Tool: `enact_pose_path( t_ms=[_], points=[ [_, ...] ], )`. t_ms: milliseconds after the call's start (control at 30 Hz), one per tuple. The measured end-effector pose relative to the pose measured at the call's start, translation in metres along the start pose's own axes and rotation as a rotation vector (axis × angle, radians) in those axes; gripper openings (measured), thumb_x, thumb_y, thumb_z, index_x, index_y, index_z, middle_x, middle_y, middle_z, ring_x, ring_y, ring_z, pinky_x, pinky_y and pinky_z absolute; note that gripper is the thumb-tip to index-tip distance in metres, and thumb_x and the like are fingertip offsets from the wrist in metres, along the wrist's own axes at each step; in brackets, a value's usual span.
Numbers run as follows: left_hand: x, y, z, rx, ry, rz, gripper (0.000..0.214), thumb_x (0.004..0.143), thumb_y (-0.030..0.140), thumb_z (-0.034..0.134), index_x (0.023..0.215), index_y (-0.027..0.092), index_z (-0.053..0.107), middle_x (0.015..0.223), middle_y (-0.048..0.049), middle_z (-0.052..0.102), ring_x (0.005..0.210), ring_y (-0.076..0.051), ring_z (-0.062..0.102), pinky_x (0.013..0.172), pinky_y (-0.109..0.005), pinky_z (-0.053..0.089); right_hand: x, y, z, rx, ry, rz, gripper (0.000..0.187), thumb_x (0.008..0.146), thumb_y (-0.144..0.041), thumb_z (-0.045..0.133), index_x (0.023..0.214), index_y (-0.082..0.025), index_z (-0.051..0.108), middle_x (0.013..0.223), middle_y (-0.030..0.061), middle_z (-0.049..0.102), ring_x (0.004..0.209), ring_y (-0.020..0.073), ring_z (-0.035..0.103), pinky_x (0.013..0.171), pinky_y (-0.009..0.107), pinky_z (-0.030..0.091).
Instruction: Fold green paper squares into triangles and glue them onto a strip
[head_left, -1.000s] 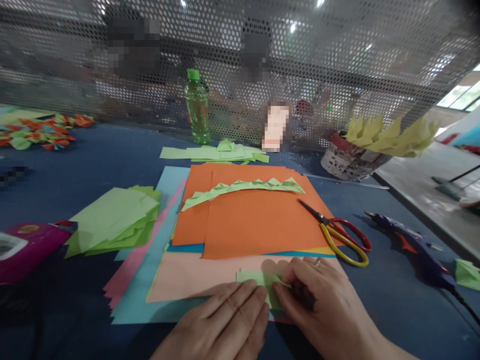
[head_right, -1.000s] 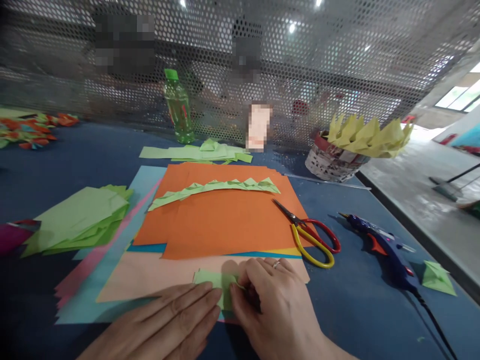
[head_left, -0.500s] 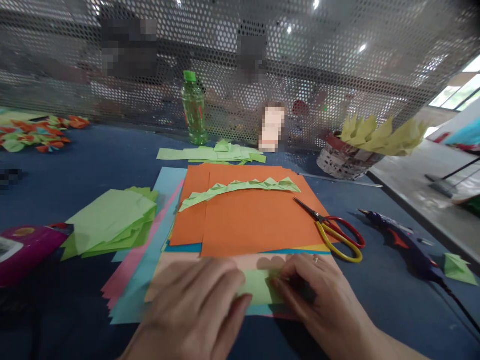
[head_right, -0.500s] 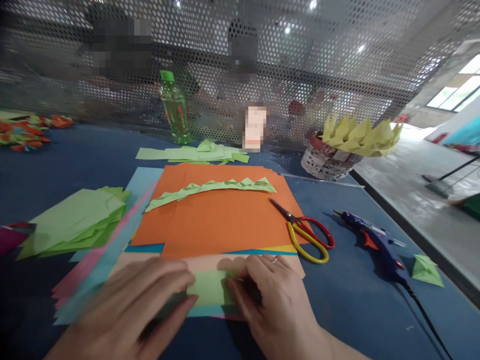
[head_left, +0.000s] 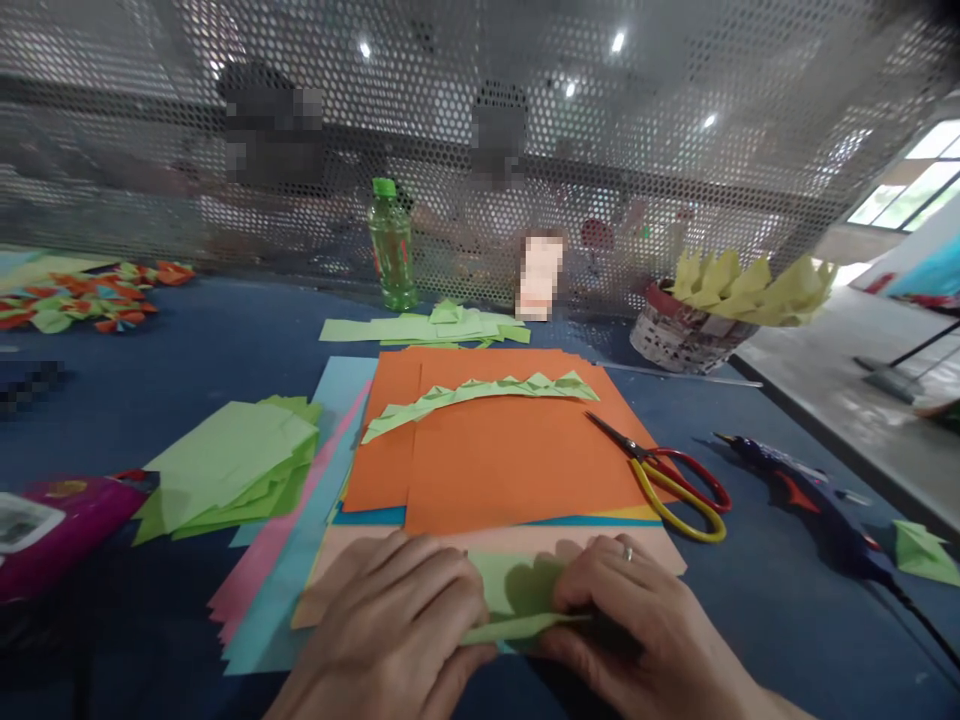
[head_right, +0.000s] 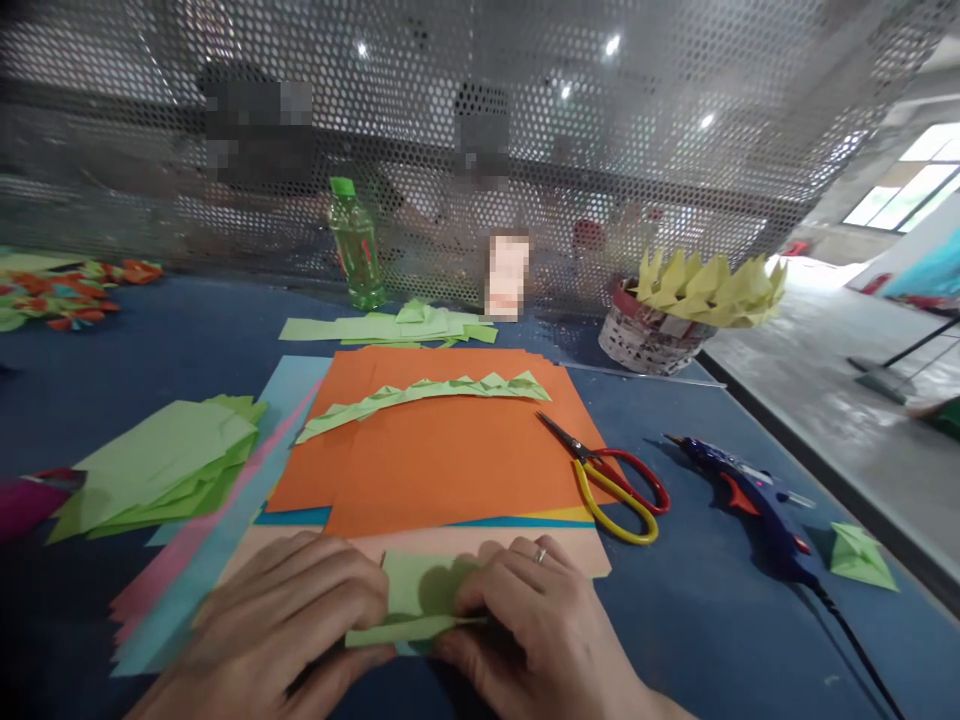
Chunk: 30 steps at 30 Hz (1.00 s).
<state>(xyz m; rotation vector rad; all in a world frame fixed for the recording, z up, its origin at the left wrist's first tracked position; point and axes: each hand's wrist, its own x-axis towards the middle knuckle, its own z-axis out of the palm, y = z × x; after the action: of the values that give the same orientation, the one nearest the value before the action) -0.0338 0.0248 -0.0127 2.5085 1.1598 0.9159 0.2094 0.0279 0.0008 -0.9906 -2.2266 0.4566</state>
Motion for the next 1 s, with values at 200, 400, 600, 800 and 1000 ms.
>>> enact_pose_path(
  t_ms=[200,400,600,800,1000],
  points=[
    [0.004,0.002,-0.003,-0.037,0.040,0.039,0.021,0.097,0.036,0.063,0.081,0.023,0.058,0.076,0.0030,0.064,0.072,-0.018,0.057,0.071,-0.034,0.038,-0.004,0.002,0.003,0.000,-0.025,0.000,0.016,0.087,-0.018,0.074,0.080,-0.022,0.060,0.073,-0.0030,0.067,0.070,0.0137,0.061,0.068,0.025,0.043],
    [0.037,-0.045,-0.043,0.227,0.179,-0.234,0.032,0.102,0.048,0.045,0.099,0.022,0.064,0.105,-0.0073,0.069,0.103,-0.028,0.061,0.089,-0.041,0.043,-0.003,0.001,0.003,-0.028,-0.024,-0.009,0.014,0.088,-0.019,0.071,0.081,-0.022,0.060,0.074,-0.0024,0.066,0.070,0.0142,0.061,0.066,0.025,0.044],
    [0.057,-0.107,-0.060,0.309,0.113,-0.526,0.045,0.094,0.057,0.044,0.098,0.021,0.071,0.101,-0.0111,0.070,0.086,-0.028,0.066,0.077,-0.038,0.050,-0.001,-0.002,0.002,-0.014,-0.027,0.021,0.014,0.089,-0.018,0.068,0.079,-0.022,0.058,0.073,-0.0027,0.064,0.069,0.0140,0.059,0.065,0.025,0.044],
    [0.063,-0.121,-0.051,0.266,0.028,-0.531,0.040,0.087,0.057,0.054,0.093,0.022,0.071,0.097,-0.0098,0.068,0.085,-0.026,0.064,0.076,-0.036,0.048,-0.003,-0.004,0.003,0.014,-0.031,0.062,0.017,0.086,-0.014,0.072,0.080,-0.021,0.058,0.076,-0.0036,0.064,0.071,0.0131,0.059,0.068,0.025,0.043],
    [0.066,-0.113,-0.051,0.177,0.033,-0.530,0.032,0.078,0.052,0.064,0.086,0.021,0.061,0.090,-0.0056,0.065,0.083,-0.023,0.062,0.076,-0.034,0.046,-0.004,-0.005,0.002,0.029,-0.048,0.092,0.014,0.088,-0.016,0.070,0.080,-0.021,0.059,0.077,-0.0024,0.066,0.073,0.0147,0.060,0.069,0.027,0.043]
  ],
)
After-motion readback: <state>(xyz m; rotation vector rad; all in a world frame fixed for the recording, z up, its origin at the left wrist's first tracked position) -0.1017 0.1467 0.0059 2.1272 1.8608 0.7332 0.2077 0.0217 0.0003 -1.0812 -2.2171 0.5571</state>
